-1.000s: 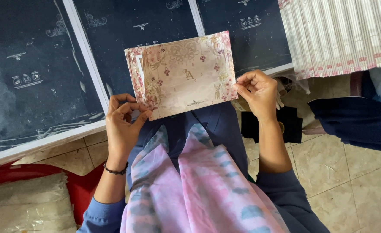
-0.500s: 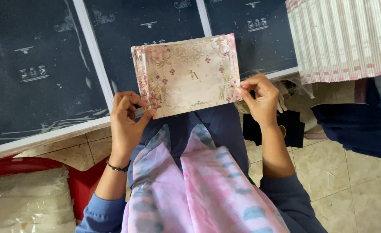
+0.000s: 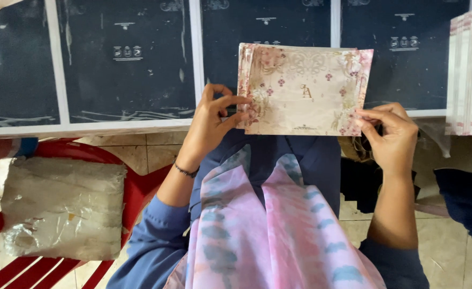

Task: Organizing and stacking printed cards on a work table in a print shop.

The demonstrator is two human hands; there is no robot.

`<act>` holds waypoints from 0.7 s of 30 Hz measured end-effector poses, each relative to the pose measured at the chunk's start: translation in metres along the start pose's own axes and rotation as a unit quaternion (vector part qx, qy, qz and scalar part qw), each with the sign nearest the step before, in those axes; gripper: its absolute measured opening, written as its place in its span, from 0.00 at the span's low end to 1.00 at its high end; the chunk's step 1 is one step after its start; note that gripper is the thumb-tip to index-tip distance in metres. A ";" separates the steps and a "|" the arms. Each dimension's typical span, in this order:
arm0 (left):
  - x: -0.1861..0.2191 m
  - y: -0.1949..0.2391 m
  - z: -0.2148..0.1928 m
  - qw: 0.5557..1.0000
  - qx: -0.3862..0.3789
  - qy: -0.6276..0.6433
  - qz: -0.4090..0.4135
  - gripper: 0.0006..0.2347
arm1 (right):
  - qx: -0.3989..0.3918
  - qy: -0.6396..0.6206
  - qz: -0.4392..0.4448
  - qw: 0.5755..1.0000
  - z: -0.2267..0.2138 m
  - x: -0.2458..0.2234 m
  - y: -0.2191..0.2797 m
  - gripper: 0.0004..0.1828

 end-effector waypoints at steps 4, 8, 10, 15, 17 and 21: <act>0.013 -0.021 -0.007 0.998 0.009 -0.056 0.029 0.10 | -0.017 -0.054 0.033 0.998 0.000 -0.001 -0.004 0.10; 0.012 -0.034 -0.016 0.995 0.011 -0.094 0.020 0.19 | -0.036 -0.102 0.074 0.991 0.002 0.007 -0.008 0.09; 0.012 -0.034 -0.017 0.994 0.013 -0.104 0.039 0.20 | -0.033 -0.114 0.091 0.989 0.003 0.012 -0.008 0.09; 0.016 -0.033 -0.016 0.991 0.003 -0.126 0.053 0.21 | -0.027 -0.129 0.123 0.984 0.004 0.013 -0.011 0.10; 0.018 -0.033 -0.017 0.991 -0.001 -0.123 0.054 0.20 | -0.032 -0.133 0.104 0.985 0.006 0.009 -0.013 0.09; 0.016 -0.032 -0.023 0.993 -0.003 -0.104 0.057 0.27 | -0.075 -0.069 0.110 0.989 0.008 0.001 -0.022 0.23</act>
Point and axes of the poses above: each hand's wrist, its own y-axis away from the middle knuckle, its own z-axis out of the palm, x = y × z, the point moved 9 cm from there along -y, towards the middle knuckle, and after that the axes turned 10 degrees about -x, right-handed, at the moved point
